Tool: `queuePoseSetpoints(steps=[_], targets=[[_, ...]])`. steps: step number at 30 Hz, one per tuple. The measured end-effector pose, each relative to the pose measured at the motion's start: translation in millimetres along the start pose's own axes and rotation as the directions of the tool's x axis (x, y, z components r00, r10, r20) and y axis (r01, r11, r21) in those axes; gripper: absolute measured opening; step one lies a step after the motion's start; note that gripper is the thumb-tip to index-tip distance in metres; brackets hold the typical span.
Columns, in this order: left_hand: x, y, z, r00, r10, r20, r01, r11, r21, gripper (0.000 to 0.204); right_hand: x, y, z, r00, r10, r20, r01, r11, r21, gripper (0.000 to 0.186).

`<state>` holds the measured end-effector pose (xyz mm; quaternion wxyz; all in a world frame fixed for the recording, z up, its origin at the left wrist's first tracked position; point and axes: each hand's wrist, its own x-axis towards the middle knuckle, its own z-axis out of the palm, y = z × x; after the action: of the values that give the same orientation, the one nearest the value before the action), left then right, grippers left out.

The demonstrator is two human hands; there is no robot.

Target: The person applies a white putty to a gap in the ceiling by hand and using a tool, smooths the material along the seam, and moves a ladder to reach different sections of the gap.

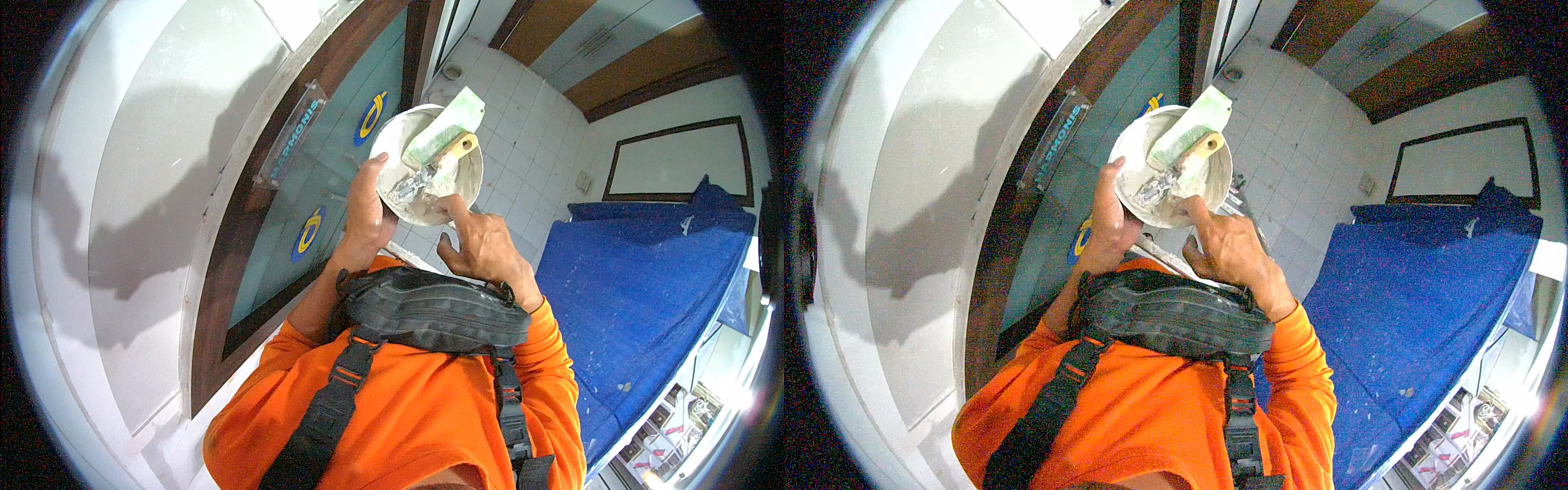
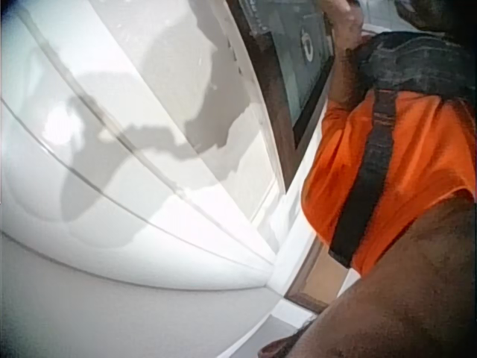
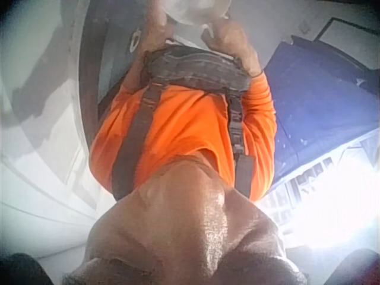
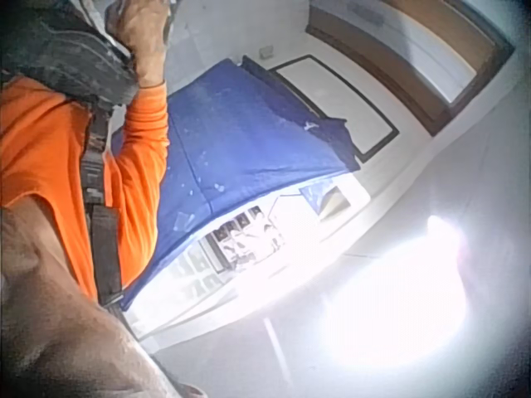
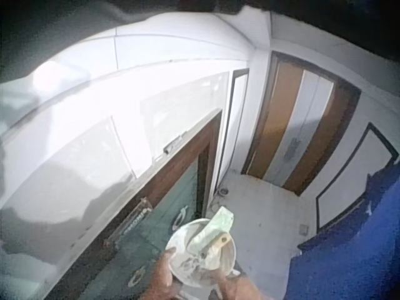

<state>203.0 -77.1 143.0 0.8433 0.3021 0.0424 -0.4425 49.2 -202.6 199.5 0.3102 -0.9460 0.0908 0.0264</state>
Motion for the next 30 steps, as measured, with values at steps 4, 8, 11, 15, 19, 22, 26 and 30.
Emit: queuePoseSetpoints(steps=[4, 8, 11, 15, 19, 22, 26, 30], targets=[[2, -3, -4, 1.0, -0.011, -0.024, 0.014, 0.994, 0.11, 0.065, 4, -1, 6, 0.997, -0.033, -0.064, 0.034, 0.999, 0.012, 0.044], [2, -2, -3, 1.0, -0.007, -0.02, 0.009, 0.994, 0.106, 0.065, 4, 1, 9, 1.0, 0.007, -0.014, -0.007, 1.0, -0.016, 0.044], [3, -3, -4, 1.0, 0.002, -0.029, 0.001, 0.994, 0.108, 0.065, 3, 8, 16, 0.998, -0.017, -0.059, 0.018, 1.0, 0.024, 0.045], [12, -3, -13, 0.998, -0.028, -0.053, 0.034, 0.993, 0.112, 0.064, 10, 10, 12, 0.995, -0.006, -0.102, 0.028, 0.975, 0.219, 0.042], [17, -3, -18, 0.995, -0.051, -0.08, 0.062, 0.988, 0.141, 0.064, 10, 17, 13, 0.996, 0.093, 0.001, -0.073, 0.779, 0.622, 0.042], [13, -3, -16, 1.0, -0.027, -0.013, 0.028, 0.997, 0.069, 0.047, 7, 39, 29, 0.989, 0.142, -0.043, -0.021, 0.424, 0.905, 0.039], [7, 3, -5, 0.999, -0.04, 0.015, 0.04, 0.998, 0.043, 0.052, 3, 24, -4, 0.962, 0.233, 0.143, -0.172, 0.106, 0.979, 0.041], [8, 4, -5, 0.997, -0.07, -0.04, 0.072, 0.997, 0.026, 0.055, 1, 26, -8, 0.961, 0.227, 0.16, -0.113, -0.21, 0.971, 0.045]])
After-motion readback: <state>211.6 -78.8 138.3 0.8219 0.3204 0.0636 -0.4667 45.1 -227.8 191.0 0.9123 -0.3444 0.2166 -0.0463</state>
